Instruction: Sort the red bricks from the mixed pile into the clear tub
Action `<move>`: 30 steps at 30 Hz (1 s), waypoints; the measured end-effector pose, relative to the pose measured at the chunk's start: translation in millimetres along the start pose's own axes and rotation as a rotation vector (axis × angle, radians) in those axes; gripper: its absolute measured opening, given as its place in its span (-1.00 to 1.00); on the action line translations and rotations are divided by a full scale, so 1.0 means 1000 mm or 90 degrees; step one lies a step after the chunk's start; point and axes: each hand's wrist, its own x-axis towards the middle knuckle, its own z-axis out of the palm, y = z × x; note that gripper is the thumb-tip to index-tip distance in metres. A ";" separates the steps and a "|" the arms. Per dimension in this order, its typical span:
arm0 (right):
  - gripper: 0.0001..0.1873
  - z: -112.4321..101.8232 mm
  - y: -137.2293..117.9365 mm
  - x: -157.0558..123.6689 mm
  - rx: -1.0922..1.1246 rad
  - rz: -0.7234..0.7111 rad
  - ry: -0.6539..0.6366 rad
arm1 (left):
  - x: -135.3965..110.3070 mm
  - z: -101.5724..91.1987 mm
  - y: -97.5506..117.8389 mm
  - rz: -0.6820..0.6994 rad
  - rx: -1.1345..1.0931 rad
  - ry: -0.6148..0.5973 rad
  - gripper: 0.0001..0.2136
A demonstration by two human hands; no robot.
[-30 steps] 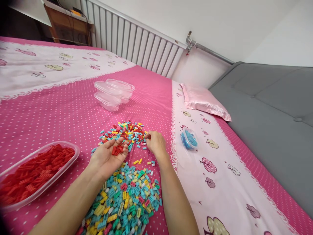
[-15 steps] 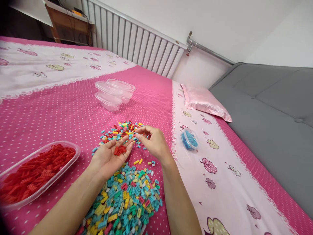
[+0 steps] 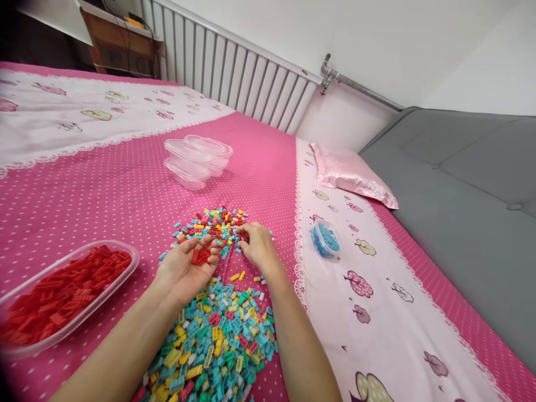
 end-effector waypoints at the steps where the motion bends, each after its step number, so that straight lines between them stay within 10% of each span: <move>1: -0.75 0.000 0.000 0.000 -0.010 0.006 0.001 | 0.000 0.000 0.000 0.000 0.000 0.000 -0.78; 30: -0.76 -0.013 -0.001 0.002 0.027 0.074 0.087 | -0.002 0.002 0.001 -0.014 0.010 0.038 -0.77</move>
